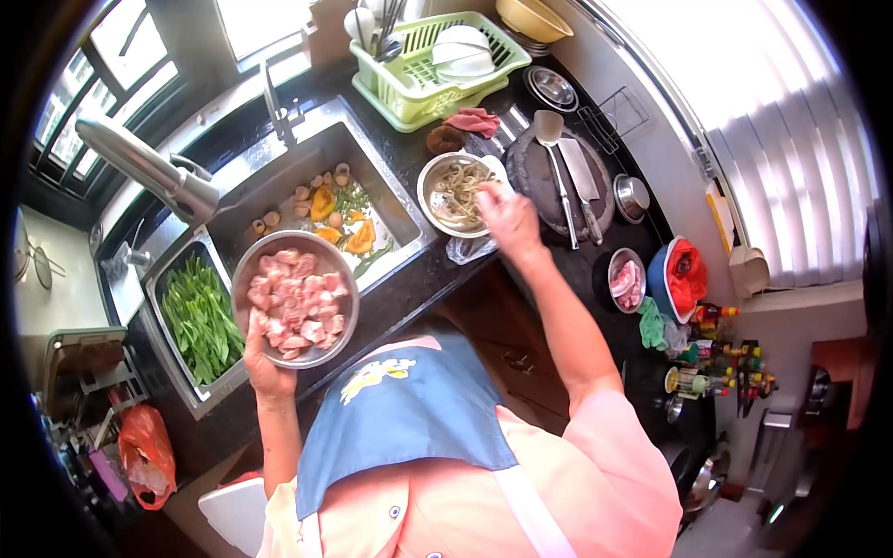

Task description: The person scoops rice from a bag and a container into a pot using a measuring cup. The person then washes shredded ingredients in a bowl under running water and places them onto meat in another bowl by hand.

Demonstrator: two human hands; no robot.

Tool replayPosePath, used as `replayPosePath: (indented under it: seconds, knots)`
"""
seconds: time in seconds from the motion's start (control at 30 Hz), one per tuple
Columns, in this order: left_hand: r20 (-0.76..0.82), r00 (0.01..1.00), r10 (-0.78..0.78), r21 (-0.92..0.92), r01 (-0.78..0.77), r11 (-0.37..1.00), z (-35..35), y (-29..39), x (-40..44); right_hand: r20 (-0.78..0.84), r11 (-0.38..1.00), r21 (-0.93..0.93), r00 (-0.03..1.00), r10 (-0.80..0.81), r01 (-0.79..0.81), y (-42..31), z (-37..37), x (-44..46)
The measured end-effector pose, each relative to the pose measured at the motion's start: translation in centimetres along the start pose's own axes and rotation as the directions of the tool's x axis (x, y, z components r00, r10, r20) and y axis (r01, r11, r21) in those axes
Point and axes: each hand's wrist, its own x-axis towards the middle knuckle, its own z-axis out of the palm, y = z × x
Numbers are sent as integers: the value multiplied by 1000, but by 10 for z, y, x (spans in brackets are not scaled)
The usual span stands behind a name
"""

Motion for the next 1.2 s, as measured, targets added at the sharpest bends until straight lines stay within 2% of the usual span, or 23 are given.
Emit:
replayPosePath:
  seconds: [0.03,0.07,0.13,0.2,0.3,0.4,0.43,0.53,0.67,0.7,0.8,0.83,0.93,0.97,1.07,1.1,1.2]
  knots:
    - [-14,1000,21,6,-21,1000,-7,5,-4,-113,981,-187,991,-66,43,38,5,22]
    - [-27,999,44,14,-44,999,-12,10,-8,-108,942,-335,994,-3,-33,61,1,36]
    - [-86,994,75,10,-74,997,-22,12,-13,-134,913,-404,991,-4,-51,118,13,62]
    - [-122,991,64,0,-64,998,-26,13,-17,6,983,-71,985,170,-169,138,18,78]
    - [-162,979,122,8,-122,992,-11,3,-21,71,991,-9,989,132,-131,150,18,85]
    - [-121,988,92,-65,-101,993,-7,-10,-18,-51,998,-12,997,59,-60,148,24,80]
    - [-122,988,90,-59,-98,993,-7,-15,-16,-57,997,-64,998,37,-40,147,27,80]
    - [-145,985,94,-34,-100,994,-2,-23,-6,-123,870,-408,928,-352,276,122,23,73]
    - [-153,984,97,-20,-101,995,18,-27,-1,95,759,-475,883,-459,446,95,34,63]
    - [-145,985,94,-20,-98,995,19,-27,0,109,768,-480,898,-427,423,76,32,55]
    - [-142,983,112,-4,-114,993,22,-28,3,235,680,-607,910,-341,411,93,72,60]
    - [-137,984,115,-3,-117,993,25,-28,4,262,759,-557,939,-224,337,91,82,63]
    - [-130,984,125,6,-125,992,26,-27,4,256,892,-247,914,-316,378,77,79,69]
    - [-132,983,127,8,-127,992,26,-27,5,305,928,-178,915,-263,326,68,73,72]
    - [-138,983,125,7,-125,992,25,-27,5,278,969,53,928,-248,243,42,52,74]
    - [-137,983,124,8,-124,992,25,-27,5,310,977,137,929,-200,165,28,44,75]
    - [-136,983,121,3,-122,993,21,-26,8,309,941,241,900,-306,237,38,63,78]
